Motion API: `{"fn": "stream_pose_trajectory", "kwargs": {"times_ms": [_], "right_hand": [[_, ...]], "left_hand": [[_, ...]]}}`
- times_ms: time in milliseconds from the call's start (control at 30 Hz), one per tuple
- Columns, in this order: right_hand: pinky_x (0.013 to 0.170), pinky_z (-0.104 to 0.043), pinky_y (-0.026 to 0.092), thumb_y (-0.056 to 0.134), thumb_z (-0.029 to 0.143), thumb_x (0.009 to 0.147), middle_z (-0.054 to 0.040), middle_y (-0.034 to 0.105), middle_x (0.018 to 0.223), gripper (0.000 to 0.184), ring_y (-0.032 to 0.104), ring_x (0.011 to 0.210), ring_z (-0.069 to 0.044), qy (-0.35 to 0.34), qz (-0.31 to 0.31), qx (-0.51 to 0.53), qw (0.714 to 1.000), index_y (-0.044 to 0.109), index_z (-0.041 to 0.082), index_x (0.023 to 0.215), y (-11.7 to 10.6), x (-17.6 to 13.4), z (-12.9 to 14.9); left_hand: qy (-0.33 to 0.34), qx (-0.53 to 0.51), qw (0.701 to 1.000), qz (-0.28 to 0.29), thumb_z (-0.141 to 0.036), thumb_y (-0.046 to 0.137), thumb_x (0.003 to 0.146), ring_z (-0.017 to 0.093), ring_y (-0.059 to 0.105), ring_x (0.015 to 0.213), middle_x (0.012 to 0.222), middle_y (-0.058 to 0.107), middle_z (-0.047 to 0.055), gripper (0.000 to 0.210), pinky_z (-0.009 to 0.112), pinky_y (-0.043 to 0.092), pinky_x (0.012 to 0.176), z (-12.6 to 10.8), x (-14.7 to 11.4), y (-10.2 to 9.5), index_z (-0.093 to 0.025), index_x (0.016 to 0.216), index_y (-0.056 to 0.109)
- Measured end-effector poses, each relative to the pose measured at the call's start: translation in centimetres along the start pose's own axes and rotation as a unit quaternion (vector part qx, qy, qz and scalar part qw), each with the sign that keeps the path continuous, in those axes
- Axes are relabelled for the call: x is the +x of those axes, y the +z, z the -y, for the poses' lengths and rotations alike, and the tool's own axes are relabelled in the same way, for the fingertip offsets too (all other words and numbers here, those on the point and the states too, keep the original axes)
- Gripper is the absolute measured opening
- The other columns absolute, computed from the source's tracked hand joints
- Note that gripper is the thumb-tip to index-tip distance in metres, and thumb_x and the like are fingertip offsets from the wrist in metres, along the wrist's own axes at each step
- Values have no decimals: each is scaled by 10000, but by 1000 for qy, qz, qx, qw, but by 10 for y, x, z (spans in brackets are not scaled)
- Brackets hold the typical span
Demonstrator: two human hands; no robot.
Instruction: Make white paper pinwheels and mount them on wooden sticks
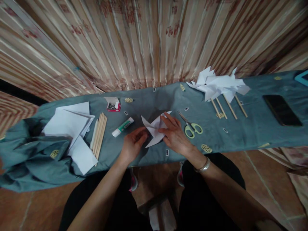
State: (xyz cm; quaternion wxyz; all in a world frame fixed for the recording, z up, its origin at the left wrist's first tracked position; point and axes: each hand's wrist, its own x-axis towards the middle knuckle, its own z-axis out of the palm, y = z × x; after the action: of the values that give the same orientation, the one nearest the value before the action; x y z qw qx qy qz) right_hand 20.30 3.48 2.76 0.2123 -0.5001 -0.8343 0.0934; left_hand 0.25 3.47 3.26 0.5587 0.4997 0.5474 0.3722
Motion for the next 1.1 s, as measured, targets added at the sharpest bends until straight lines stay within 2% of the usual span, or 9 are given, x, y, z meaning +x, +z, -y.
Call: {"fn": "stream_pose_trajectory", "kwargs": {"times_ms": [100,167,300,533,733,833,900,1000,1100], "right_hand": [[1101,-565,353,531,7,713,-140,511,1449,352,297,1451,-345,-2,-13,-9,1000,759,185,912,4,1,-2],[1098,-573,351,520,0,716,-115,514,1451,366,298,1451,-335,-3,-20,-1,1000,759,205,901,6,1,-3],[1097,-570,352,508,-12,720,-79,512,1459,387,299,1452,-315,10,-34,39,999,762,222,896,8,0,-7],[1090,-586,341,529,29,779,-114,520,1449,315,311,1448,-327,29,-48,95,994,765,204,891,8,1,-7],[1085,-580,351,535,43,795,-88,528,1439,312,315,1448,-320,17,-51,96,994,757,225,917,8,1,-3],[1095,-572,343,530,48,796,-97,497,1464,328,293,1456,-319,0,-60,75,995,744,218,976,6,-1,3],[1106,-567,328,535,78,810,-124,446,1502,333,260,1468,-319,-14,-69,57,996,719,200,1059,5,-3,8],[1118,-571,300,583,188,834,-164,348,1555,389,192,1487,-330,-31,-73,35,996,637,168,1219,2,-7,18],[1117,-585,285,650,403,828,-171,280,1585,542,156,1491,-346,-33,-54,27,998,560,176,1313,-1,-10,25]], "left_hand": [[-85,-180,980,-18,-364,780,683,251,710,911,942,750,88,507,358,539,811,-2,-4,11,-160,1123,631],[-116,-251,960,-30,-350,789,693,241,710,954,986,749,100,516,374,523,894,-3,-9,16,-163,1137,603],[-142,-294,945,-24,-343,754,750,236,714,959,962,754,109,436,381,515,928,-4,-16,18,-154,1110,597],[-197,-366,909,9,-331,531,931,198,715,952,996,738,127,231,345,526,948,-15,-14,21,-142,1044,604],[-196,-371,908,7,-297,528,931,173,704,878,925,737,90,225,296,537,874,-16,-10,25,-139,1051,633],[-176,-376,910,8,-268,631,854,160,691,815,907,741,74,173,262,533,794,-14,-8,25,-139,963,672],[-147,-381,913,7,-273,724,765,157,682,812,930,743,70,234,246,522,771,-14,-6,25,-130,947,691],[-111,-365,924,3,-290,824,643,162,676,802,938,743,73,416,244,507,757,-17,-5,23,-114,999,700],[-85,-336,938,-17,-246,869,566,160,675,774,930,747,67,485,256,499,744,-21,-5,23,-123,1005,704]]}}
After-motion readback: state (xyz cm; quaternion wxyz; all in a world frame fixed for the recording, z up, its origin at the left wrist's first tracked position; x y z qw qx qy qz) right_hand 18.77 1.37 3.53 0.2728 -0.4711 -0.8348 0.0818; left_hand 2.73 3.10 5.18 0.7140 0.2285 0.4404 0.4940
